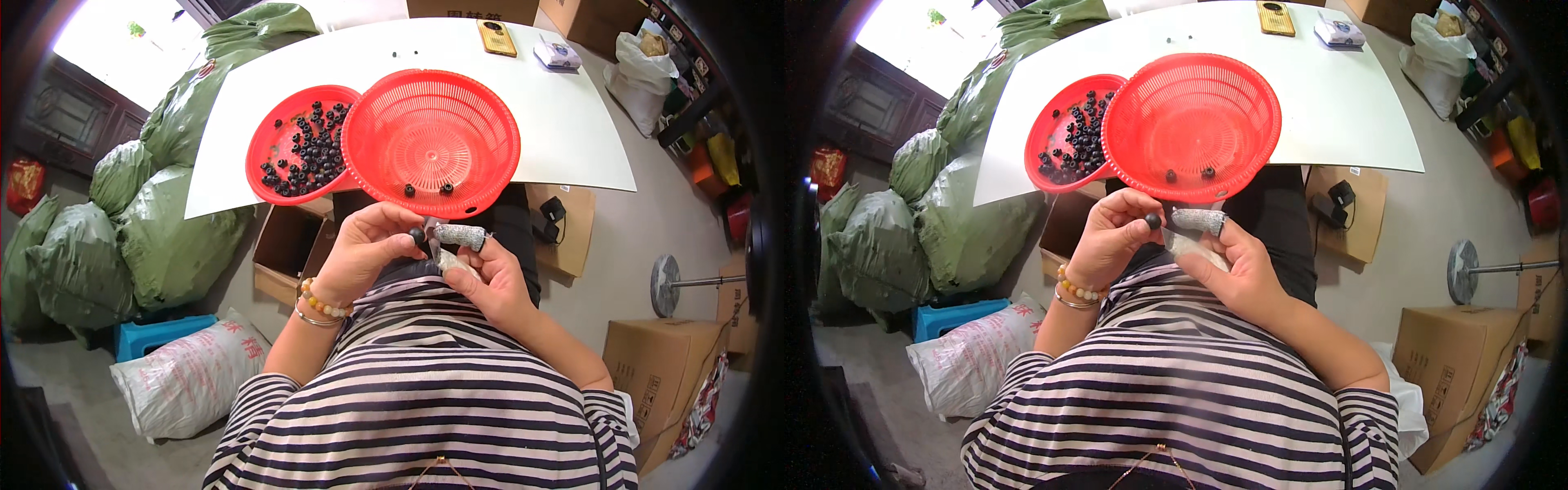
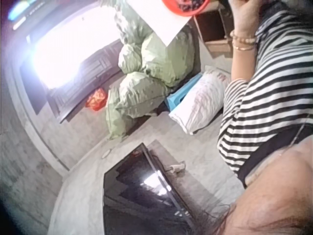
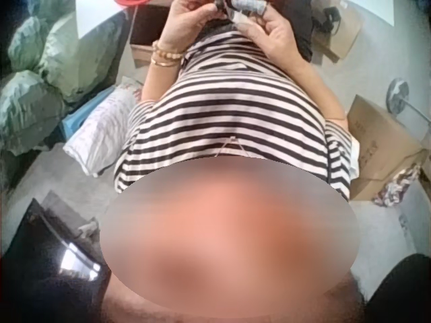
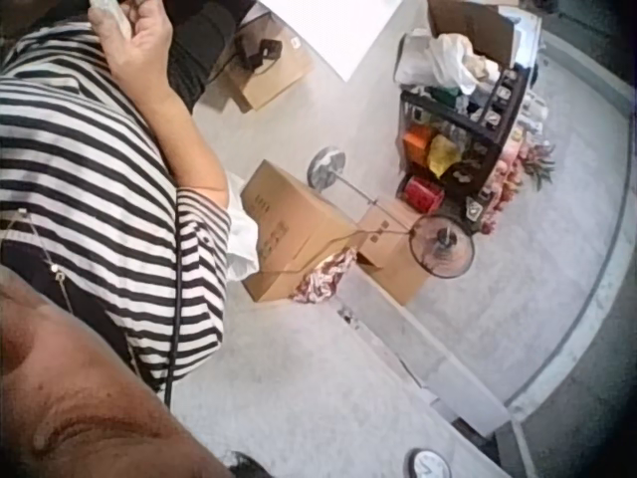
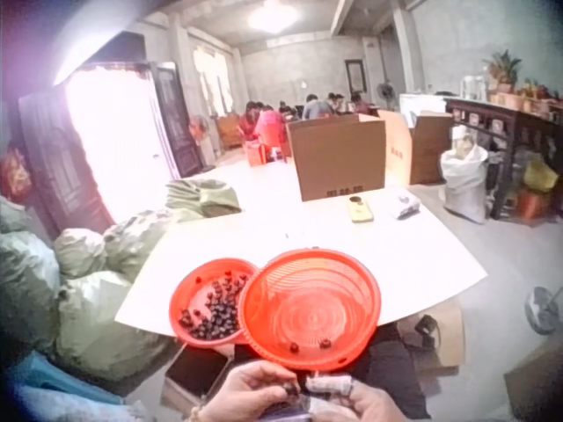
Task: Sort small black plastic components into baskets and prepare them for assembly.
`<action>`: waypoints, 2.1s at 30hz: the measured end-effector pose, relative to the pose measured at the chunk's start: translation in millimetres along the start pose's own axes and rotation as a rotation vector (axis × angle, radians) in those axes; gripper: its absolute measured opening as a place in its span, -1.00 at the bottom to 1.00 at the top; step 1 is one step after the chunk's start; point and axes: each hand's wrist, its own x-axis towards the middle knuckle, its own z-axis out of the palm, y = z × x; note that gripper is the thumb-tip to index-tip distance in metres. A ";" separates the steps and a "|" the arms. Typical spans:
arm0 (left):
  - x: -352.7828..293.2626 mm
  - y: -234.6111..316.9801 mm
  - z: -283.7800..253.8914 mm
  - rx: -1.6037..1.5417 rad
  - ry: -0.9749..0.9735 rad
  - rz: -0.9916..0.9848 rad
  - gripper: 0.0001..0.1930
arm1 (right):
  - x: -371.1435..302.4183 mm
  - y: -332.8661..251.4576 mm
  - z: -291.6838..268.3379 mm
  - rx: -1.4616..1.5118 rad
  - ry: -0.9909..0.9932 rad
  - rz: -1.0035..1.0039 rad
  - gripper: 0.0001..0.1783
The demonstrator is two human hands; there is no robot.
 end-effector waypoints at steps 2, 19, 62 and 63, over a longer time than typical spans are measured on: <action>1.2 -3.0 -1.9 0.003 -0.024 -0.006 -0.80 | -0.5 -2.8 1.0 -0.043 0.002 -0.007 -0.56; 3.4 -10.2 3.8 0.027 -0.040 0.045 -0.87 | -1.4 1.9 -0.8 -0.061 0.037 -0.036 -0.62; 3.5 -13.4 7.3 0.067 -0.015 0.080 -0.88 | 0.7 2.0 -2.6 0.071 0.043 0.036 -0.67; 3.5 -13.5 7.0 0.059 -0.017 0.073 -0.88 | 1.2 3.2 -2.7 0.060 0.037 0.024 -0.67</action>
